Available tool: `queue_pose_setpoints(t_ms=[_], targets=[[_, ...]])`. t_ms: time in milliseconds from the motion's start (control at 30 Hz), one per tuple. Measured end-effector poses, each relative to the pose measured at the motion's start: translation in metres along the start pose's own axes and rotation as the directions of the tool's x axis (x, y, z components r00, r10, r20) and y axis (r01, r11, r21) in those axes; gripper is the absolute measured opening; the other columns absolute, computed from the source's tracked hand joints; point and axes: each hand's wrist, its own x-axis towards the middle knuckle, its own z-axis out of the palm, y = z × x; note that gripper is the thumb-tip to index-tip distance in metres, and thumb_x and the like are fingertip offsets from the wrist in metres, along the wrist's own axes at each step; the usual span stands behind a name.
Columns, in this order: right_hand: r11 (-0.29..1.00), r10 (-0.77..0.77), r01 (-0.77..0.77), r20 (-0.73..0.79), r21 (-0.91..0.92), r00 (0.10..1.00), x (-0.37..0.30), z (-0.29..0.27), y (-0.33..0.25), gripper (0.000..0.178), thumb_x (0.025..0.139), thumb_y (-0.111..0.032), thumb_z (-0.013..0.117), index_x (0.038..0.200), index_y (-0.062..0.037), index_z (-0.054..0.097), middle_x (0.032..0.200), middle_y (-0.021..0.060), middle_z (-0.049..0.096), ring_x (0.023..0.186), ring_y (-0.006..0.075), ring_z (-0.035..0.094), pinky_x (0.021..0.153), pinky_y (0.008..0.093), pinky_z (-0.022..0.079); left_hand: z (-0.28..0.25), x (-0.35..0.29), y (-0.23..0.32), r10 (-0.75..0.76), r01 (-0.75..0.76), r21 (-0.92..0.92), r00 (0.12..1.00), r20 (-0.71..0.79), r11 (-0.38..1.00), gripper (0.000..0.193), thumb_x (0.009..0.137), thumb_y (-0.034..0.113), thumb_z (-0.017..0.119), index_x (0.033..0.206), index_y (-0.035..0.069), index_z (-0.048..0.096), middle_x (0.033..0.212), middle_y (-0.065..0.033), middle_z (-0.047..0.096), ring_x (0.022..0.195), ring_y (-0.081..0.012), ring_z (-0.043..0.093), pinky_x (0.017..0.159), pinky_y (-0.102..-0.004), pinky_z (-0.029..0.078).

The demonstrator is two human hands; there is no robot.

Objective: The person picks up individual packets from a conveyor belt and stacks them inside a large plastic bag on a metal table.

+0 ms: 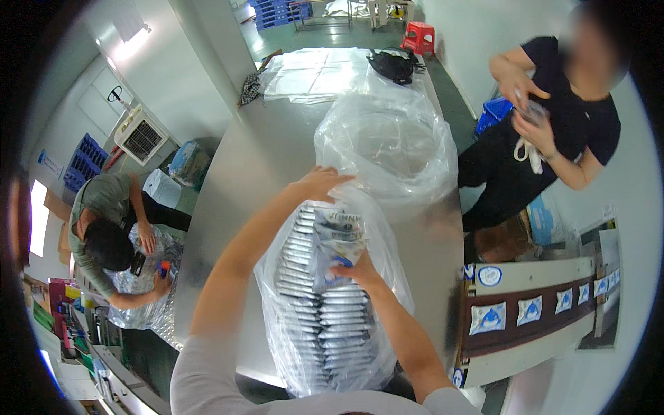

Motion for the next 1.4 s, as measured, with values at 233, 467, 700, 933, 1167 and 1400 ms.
queue_pose_setpoints(t_ms=[233,467,700,933,1167,1400], targets=[[-0.468,-0.079,0.105,0.160,-0.877,0.984,0.088,-0.050,-0.008,0.084,0.047,-0.018,0.083,0.122,-0.0094,0.046,0.104,0.0109,0.055,0.105,0.0273,0.050,0.091,0.0455,0.037,-0.003,0.059,0.015,0.266,-0.272,-0.018,0.952,-0.150,0.962,0.026,0.070,0.016,0.066,0.095,0.010,0.065,0.099,-0.0087,0.065,0.093,-0.0308,0.062,0.078,-0.0421,0.049],[-0.474,0.206,0.221,0.137,-0.852,0.969,0.133,-0.034,0.029,0.083,0.053,-0.035,0.082,0.123,-0.0070,0.048,0.112,0.0137,0.053,0.112,0.0277,0.046,0.094,0.0477,0.032,-0.002,0.050,0.043,0.208,-0.170,0.148,0.931,-0.299,0.974,0.019,0.067,0.007,0.062,0.086,0.010,0.063,0.089,-0.0036,0.061,0.083,-0.0273,0.063,0.065,-0.0388,0.052],[-0.246,0.072,0.351,0.344,-0.904,0.936,0.140,-0.083,0.077,0.091,0.065,-0.066,0.065,0.124,0.0001,0.043,0.120,0.0185,0.051,0.115,0.0325,0.046,0.092,0.0458,0.037,-0.047,0.034,0.078,0.237,-0.202,0.124,0.856,-0.459,0.972,0.016,0.070,0.002,0.057,0.084,0.008,0.060,0.092,-0.0027,0.060,0.089,-0.0238,0.062,0.070,-0.0359,0.052],[-0.443,-0.022,0.229,0.266,-0.866,0.964,0.096,-0.055,0.066,0.083,0.072,-0.049,0.069,0.129,0.0036,0.039,0.126,0.0213,0.046,0.118,0.0350,0.045,0.099,0.0486,0.033,-0.056,-0.056,0.107,-0.087,0.062,-0.062,0.797,-0.598,0.996,0.069,0.071,0.009,0.067,0.135,0.010,0.039,0.127,-0.0138,0.046,0.119,-0.0324,0.041,0.102,-0.0443,0.029],[0.247,-0.430,0.173,0.052,-0.953,0.901,-0.140,-0.033,-0.067,0.024,0.077,-0.004,0.061,0.100,-0.0059,0.053,0.101,0.0121,0.055,0.084,0.0298,0.055,0.075,0.0370,0.045,0.122,-0.303,0.203,-0.909,0.735,-0.543,0.387,-0.156,0.406,0.111,0.065,0.026,0.081,0.142,-0.004,0.007,0.145,-0.0254,0.016,0.132,-0.0439,0.021,0.108,-0.0489,0.022],[0.660,-0.007,-0.263,-0.356,-0.703,0.934,-0.303,-0.036,-0.047,0.016,0.079,-0.001,0.057,0.094,-0.0039,0.051,0.087,0.0105,0.051,0.079,0.0248,0.054,0.068,0.0327,0.045,0.220,-0.395,0.277,-0.964,0.742,-0.669,0.204,0.168,0.041,0.020,0.070,0.016,0.060,0.072,-0.002,0.053,0.061,-0.0143,0.056,0.055,-0.0276,0.053,0.053,-0.0415,0.041]])
